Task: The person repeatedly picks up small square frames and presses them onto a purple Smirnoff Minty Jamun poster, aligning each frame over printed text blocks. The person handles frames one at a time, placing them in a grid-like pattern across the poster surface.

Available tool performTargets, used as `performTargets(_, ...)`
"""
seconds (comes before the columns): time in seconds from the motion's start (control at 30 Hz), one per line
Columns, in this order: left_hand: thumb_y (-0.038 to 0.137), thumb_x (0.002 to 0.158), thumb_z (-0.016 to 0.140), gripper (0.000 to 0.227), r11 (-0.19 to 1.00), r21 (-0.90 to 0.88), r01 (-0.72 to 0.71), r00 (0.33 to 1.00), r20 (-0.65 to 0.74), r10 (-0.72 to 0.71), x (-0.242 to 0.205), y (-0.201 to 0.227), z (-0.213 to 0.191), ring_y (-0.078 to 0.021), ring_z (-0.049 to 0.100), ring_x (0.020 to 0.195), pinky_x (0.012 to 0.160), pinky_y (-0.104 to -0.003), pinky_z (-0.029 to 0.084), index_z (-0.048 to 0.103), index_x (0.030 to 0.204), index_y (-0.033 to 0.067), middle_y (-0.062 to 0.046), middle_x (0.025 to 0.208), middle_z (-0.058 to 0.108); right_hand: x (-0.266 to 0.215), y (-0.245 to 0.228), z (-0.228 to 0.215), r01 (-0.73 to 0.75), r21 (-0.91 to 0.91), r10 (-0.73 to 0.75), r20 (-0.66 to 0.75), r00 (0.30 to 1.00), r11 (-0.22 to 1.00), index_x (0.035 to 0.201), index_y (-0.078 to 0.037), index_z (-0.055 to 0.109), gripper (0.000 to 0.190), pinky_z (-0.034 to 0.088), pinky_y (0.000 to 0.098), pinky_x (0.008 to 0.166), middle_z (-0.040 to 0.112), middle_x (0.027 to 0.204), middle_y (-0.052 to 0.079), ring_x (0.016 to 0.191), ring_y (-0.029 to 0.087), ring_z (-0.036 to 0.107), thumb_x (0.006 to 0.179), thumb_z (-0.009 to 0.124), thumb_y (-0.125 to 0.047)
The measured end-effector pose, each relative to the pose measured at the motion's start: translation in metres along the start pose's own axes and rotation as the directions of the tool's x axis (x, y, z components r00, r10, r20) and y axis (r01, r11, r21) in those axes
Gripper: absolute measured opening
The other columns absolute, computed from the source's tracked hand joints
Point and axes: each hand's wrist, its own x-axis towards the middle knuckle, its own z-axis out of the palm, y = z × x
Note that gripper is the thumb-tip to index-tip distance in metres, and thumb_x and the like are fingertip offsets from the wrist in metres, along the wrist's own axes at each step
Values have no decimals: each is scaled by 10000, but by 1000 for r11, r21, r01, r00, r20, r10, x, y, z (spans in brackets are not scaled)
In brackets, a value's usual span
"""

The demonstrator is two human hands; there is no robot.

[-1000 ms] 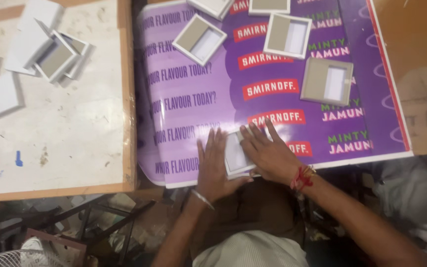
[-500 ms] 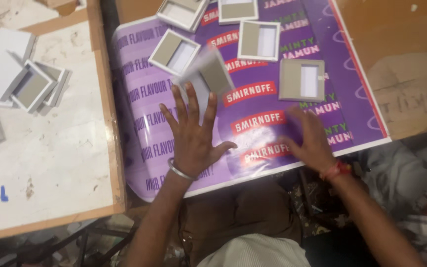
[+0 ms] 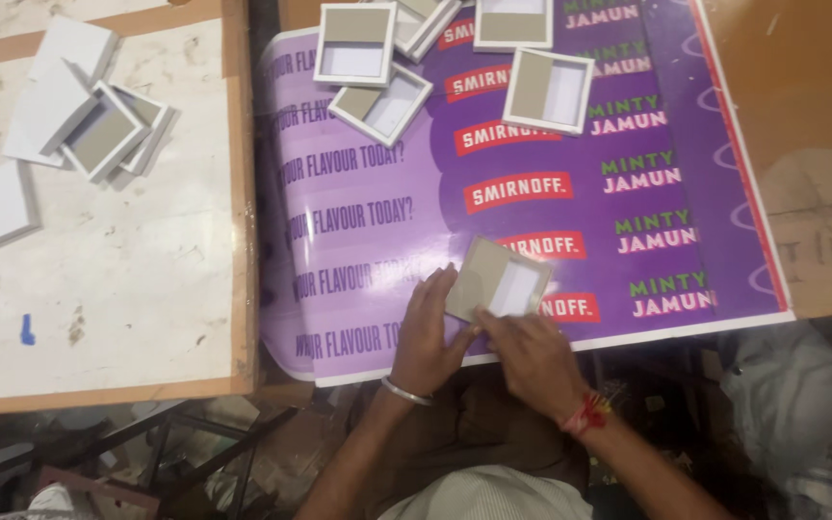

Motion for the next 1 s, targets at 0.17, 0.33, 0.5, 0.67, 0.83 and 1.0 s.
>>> performTargets(0.17,102,879,755,831,997,-63,40,986,163,-29,11,-14,-17,-373,547,1346,1131,-485,425,339,1598,70,-161,1473,587,13,-16,-18,112,93,-111,-12,994,989,1414,-84,578,598,494,448,1121,705,1318,105,1241,268,672,836,585,67)
performTargets(0.33,100,862,766,978,999,18,-45,958,285,38,30,-21,-16,-279,511,1321,1080,-466,323,179,1645,116,-45,1437,647,49,4,-72,242,-3,-235,226,945,970,1499,-133,426,920,224,638,1165,412,1554,179,1462,357,324,681,834,-231)
performTargets(0.5,65,814,695,1012,998,54,27,947,319,-43,39,-13,-10,-243,522,1347,985,-471,313,141,1662,79,-24,1449,672,96,15,-82,299,-390,104,741,664,871,1618,-215,144,1341,70,648,1203,116,1730,95,1595,327,71,583,979,-388)
performTargets(0.67,349,869,735,972,993,119,-18,987,162,-2,22,11,-7,-367,441,1418,1073,-628,263,198,1582,-37,-251,1554,479,103,22,-64,381,-414,45,724,689,827,1601,-142,174,1294,93,628,1246,213,1665,58,1543,216,192,605,952,-418)
performTargets(0.83,582,919,648,1015,912,406,-53,997,67,28,9,43,18,-584,281,1481,1102,-846,49,267,1524,-139,-379,1479,443,91,27,-47,305,-418,103,715,692,855,1582,-133,189,1265,62,632,1257,234,1646,83,1537,255,214,622,911,-530)
performTargets(1.0,571,929,634,963,879,478,-3,998,55,-26,10,56,30,-618,232,1480,1067,-880,28,310,1518,-119,-403,1470,439,84,24,-41,233,-447,133,648,750,864,1622,-242,236,1188,22,810,1129,251,1702,20,1509,241,249,657,896,-451)
